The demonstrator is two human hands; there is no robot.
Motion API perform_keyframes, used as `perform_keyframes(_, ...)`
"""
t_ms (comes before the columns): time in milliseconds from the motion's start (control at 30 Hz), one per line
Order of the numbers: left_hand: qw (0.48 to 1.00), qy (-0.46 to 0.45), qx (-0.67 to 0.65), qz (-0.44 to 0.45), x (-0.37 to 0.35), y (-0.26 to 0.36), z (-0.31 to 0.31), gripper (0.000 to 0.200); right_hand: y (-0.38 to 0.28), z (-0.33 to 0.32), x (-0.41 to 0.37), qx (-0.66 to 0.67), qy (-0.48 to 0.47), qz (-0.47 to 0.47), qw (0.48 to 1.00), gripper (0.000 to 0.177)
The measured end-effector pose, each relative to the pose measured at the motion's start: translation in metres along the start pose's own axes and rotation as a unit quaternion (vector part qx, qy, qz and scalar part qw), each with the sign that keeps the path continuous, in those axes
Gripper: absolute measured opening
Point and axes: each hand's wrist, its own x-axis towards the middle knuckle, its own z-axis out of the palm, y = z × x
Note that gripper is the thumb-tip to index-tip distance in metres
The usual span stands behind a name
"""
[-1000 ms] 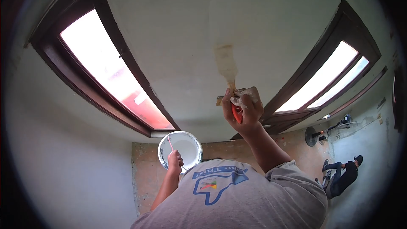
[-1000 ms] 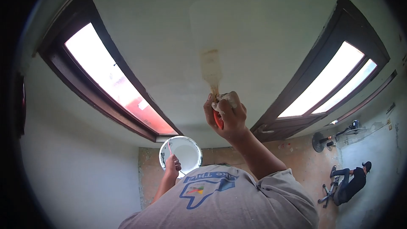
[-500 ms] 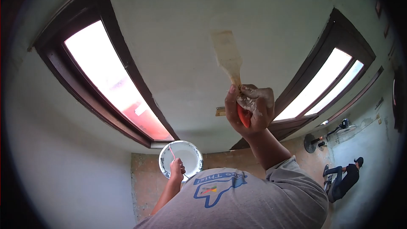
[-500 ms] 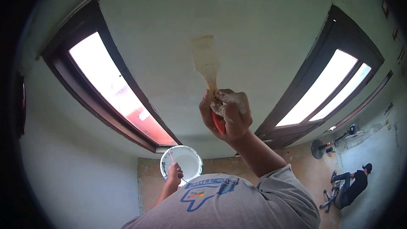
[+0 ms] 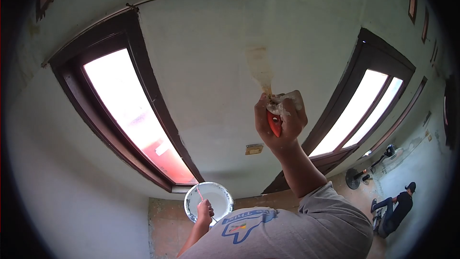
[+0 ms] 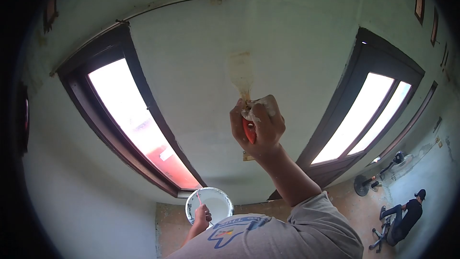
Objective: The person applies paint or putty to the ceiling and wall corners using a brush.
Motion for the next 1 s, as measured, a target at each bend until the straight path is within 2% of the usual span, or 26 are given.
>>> perform_keyframes(133, 1.0, 0.007, 0.007, -0.006, -0.001, 0.002, 0.002, 0.017, 0.002, 0.001, 0.011, 0.012, 0.049, -0.007, 0.999, 0.03)
perform_keyframes(267, 1.0, 0.009, 0.006, 0.011, -0.005, 0.0, 0.006, 0.018, 0.011, 0.009, 0.023, 0.006, 0.053, -0.004, 0.999, 0.029)
perform_keyframes(333, 1.0, 0.005, 0.01, 0.018, -0.007, 0.002, 0.008, 0.018, 0.013, 0.005, 0.021, 0.007, 0.023, 0.015, 1.0, 0.028)
perform_keyframes(467, 1.0, 0.006, 0.015, 0.009, -0.004, 0.002, 0.005, 0.018, 0.012, -0.002, 0.023, 0.031, 0.052, 0.026, 0.998, 0.028)
perform_keyframes(533, 1.0, 0.004, 0.016, -0.001, -0.003, 0.001, 0.003, 0.018, 0.016, 0.002, 0.029, 0.012, 0.098, -0.009, 0.995, 0.026)
perform_keyframes(667, 1.0, -0.003, 0.012, 0.02, -0.002, 0.0, 0.003, 0.018, 0.024, 0.011, 0.038, -0.006, 0.099, -0.041, 0.994, 0.027)
perform_keyframes(733, 1.0, -0.002, 0.008, 0.017, 0.0, 0.002, 0.003, 0.017, 0.025, 0.002, 0.035, -0.035, -0.008, -0.054, 0.998, 0.039)
perform_keyframes(767, 1.0, 0.001, 0.005, 0.008, -0.001, 0.0, 0.001, 0.017, 0.024, -0.001, 0.036, -0.034, -0.007, -0.054, 0.998, 0.039)
perform_keyframes(833, 1.0, 0.015, 0.013, -0.002, -0.006, -0.002, -0.003, 0.016, 0.023, -0.005, 0.044, 0.019, 0.063, -0.028, 0.997, 0.029)
perform_keyframes(933, 1.0, 0.012, 0.023, -0.002, -0.001, 0.002, 0.002, 0.016, 0.03, 0.003, 0.051, 0.014, 0.129, -0.041, 0.991, 0.029)
perform_keyframes(1000, 1.0, -0.003, 0.023, 0.001, 0.0, -0.001, -0.002, 0.016, 0.033, 0.007, 0.058, -0.005, 0.13, -0.078, 0.988, 0.028)
